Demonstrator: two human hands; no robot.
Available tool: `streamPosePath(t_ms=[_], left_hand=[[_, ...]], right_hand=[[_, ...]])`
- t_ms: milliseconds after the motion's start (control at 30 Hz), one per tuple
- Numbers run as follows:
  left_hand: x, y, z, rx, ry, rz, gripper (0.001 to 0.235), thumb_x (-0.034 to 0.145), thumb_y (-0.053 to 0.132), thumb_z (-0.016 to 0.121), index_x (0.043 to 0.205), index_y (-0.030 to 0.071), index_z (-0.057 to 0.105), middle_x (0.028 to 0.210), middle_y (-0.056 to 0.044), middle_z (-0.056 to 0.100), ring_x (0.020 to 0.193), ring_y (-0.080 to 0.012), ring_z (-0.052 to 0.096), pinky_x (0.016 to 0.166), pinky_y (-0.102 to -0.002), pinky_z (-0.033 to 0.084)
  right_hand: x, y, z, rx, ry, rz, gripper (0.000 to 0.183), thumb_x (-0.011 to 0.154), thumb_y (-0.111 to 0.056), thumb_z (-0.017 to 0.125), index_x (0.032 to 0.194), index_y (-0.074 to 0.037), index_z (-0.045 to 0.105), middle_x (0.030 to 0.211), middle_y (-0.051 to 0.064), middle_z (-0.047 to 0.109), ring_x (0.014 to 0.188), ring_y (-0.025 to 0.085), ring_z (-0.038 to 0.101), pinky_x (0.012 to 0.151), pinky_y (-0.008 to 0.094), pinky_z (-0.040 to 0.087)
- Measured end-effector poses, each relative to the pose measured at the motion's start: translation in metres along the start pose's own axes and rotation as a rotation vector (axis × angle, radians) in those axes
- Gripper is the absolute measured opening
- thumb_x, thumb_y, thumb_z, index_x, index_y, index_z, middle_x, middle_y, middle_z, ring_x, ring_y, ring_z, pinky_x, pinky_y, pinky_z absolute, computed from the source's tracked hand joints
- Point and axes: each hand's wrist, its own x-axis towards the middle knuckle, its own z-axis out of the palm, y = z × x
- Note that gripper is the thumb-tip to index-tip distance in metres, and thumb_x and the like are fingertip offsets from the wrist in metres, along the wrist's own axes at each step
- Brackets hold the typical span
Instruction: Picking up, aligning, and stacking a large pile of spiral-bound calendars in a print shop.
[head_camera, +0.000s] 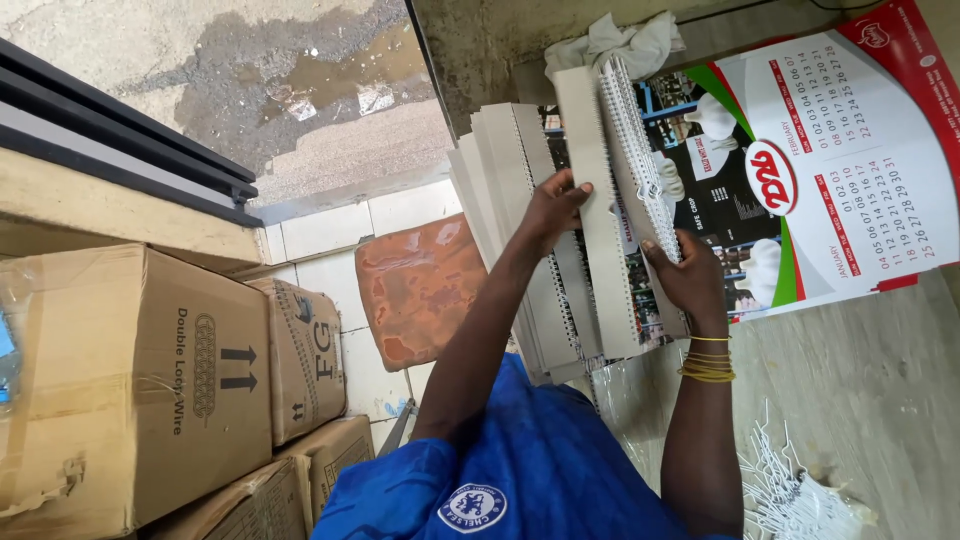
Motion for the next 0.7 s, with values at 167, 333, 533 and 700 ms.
streamPosePath(t_ms=[167, 333, 533, 700], left_hand=[[0.018, -0.055, 0.014, -0.193, -0.059, -0.009, 0.032, 0.105, 0.019, 0.064, 0.133, 0.003, 0.058, 0.113, -0.013, 0.069, 0.103, -0.0250, 0.069, 0.090, -0.047, 0.060], [0.075, -0.144, -0.015, 0.040, 0.014, 0.073, 0.031, 0.108, 0.017, 0.059, 0.135, 0.002, 0.055, 0.104, -0.015, 0.068, 0.095, -0.0206, 0.061, 0.081, -0.040, 0.057], [0.074, -0.148, -0.009, -0.016, -0.014, 0.070, 0.036, 0.108, 0.020, 0.059, 0.138, 0.001, 0.050, 0.099, -0.003, 0.057, 0.093, -0.0105, 0.055, 0.078, -0.027, 0.052], [0.030, -0.074, 0.013, 0.091, -0.016, 0.122, 0.046, 0.106, 0.022, 0.062, 0.146, 0.002, 0.049, 0.108, -0.015, 0.063, 0.100, -0.0203, 0.062, 0.082, -0.036, 0.057]], right_hand=[[0.002, 0.007, 0.002, 0.011, -0.016, 0.010, 0.044, 0.102, -0.043, 0.070, 0.125, -0.006, 0.070, 0.111, 0.027, 0.070, 0.114, 0.052, 0.062, 0.091, 0.062, 0.049], [-0.007, -0.024, -0.003, -0.047, -0.003, 0.064, 0.059, 0.100, -0.049, 0.067, 0.131, 0.000, 0.066, 0.115, 0.031, 0.070, 0.115, 0.052, 0.063, 0.094, 0.064, 0.048], [-0.004, -0.023, -0.004, -0.118, -0.101, 0.048, 0.060, 0.102, -0.055, 0.060, 0.135, -0.006, 0.063, 0.122, 0.029, 0.068, 0.115, 0.054, 0.062, 0.096, 0.065, 0.048], [-0.006, -0.044, 0.011, -0.323, -0.198, 0.102, 0.078, 0.092, -0.057, 0.064, 0.144, 0.000, 0.049, 0.127, 0.034, 0.066, 0.115, 0.056, 0.063, 0.096, 0.069, 0.048]])
